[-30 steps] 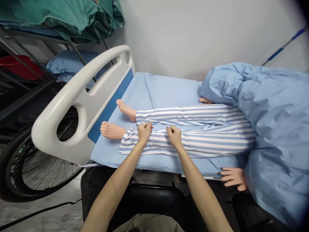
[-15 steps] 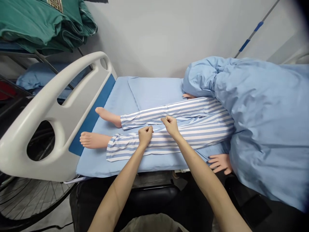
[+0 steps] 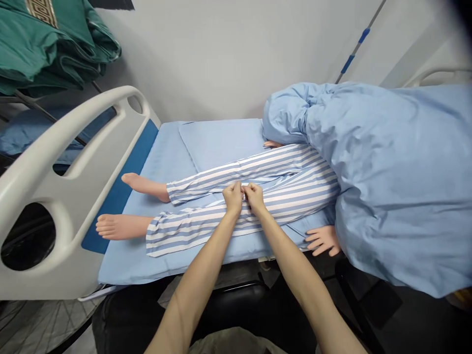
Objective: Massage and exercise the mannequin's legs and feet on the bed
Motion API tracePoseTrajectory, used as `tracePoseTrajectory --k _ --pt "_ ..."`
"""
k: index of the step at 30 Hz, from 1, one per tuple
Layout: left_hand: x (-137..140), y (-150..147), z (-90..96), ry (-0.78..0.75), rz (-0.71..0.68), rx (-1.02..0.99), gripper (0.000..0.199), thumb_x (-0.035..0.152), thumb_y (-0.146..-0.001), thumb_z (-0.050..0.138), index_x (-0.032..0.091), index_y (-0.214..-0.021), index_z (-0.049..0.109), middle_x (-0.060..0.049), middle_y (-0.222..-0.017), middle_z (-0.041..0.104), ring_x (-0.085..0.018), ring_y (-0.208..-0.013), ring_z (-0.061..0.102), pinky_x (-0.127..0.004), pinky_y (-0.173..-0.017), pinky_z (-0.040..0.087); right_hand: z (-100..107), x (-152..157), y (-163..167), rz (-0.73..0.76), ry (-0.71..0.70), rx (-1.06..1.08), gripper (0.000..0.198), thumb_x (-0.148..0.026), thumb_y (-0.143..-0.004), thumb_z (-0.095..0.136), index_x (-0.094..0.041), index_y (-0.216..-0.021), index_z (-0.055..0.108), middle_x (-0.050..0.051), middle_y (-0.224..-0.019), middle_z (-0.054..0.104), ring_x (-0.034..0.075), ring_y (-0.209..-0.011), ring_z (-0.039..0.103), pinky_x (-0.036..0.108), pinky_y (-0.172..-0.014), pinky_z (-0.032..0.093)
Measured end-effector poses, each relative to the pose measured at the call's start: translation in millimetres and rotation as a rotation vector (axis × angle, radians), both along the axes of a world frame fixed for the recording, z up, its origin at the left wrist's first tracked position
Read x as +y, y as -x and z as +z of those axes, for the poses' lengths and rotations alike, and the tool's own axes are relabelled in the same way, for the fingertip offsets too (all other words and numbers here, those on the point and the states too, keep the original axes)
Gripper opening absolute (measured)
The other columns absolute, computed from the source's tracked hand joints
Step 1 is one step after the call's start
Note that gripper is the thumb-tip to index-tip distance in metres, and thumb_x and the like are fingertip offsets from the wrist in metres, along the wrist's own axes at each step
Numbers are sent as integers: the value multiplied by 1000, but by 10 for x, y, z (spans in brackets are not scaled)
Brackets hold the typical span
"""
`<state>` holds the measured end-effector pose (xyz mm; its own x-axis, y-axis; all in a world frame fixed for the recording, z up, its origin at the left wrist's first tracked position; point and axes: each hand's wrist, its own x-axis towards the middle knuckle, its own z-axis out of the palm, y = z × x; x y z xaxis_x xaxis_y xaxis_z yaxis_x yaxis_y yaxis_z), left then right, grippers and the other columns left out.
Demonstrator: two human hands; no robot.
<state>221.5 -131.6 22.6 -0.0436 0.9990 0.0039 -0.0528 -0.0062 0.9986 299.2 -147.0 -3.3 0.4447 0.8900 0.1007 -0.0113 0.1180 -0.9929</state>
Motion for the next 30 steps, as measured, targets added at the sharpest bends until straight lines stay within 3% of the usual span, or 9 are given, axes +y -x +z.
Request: tracePoseTrajectory --k 5,9,12,16,20,26,30 --pt "-75 -10 -177 -28 -82 165 36 26 -78 53 19 -44 46 2 -43 40 -10 -49 39 -25 -54 32 199 -145 -662 -125 -70 -167 40 -37 -72 61 -21 -54 30 -6 -54 27 8 -55 26 25 -56 24" --pt "-62 32 -162 -19 -96 202 35 25 -79 51 19 -45 46 2 -45 41 -11 -51 39 -26 -56 33 134 -333 -1077 -98 -9 -371 40 -36 -74 60 -20 -54 29 -6 -53 27 7 -56 27 25 -58 25" --pt "-76 -147 -54 -31 -86 191 35 24 -80 51 19 -46 46 2 -45 39 -11 -51 39 -27 -57 33 28 -398 -1158 -120 15 -437 40 -34 -74 58 -20 -54 28 -6 -52 27 7 -55 27 25 -58 25" --pt "-185 -618 61 -121 -185 94 38 27 -85 49 19 -48 45 2 -48 43 -11 -53 41 -26 -60 37 9 -360 -1145 -117 -30 -340 41 -37 -74 60 -21 -53 28 -6 -52 27 7 -54 27 25 -56 26" --pt "-305 -951 -56 -83 -256 172 38 24 -84 51 19 -48 42 3 -48 39 -11 -52 38 -26 -58 31 115 -325 -1194 -125 -33 -203 40 -37 -73 59 -21 -53 27 -6 -52 26 8 -54 26 25 -55 27" --pt "-324 -951 -252 -143 -306 273 43 28 -87 49 19 -49 31 3 -49 31 -10 -52 33 -26 -56 27 439 -379 -1602 -207 -114 -458 35 -28 -74 56 -20 -53 28 -5 -53 26 8 -56 25 25 -56 24" --pt "-326 -947 -245 -157 -292 325 42 28 -86 49 19 -51 26 3 -51 26 -10 -53 28 -27 -54 22 371 -425 -1968 -339 -29 -575 34 -21 -72 54 -20 -53 26 -6 -52 24 7 -55 24 25 -57 22"
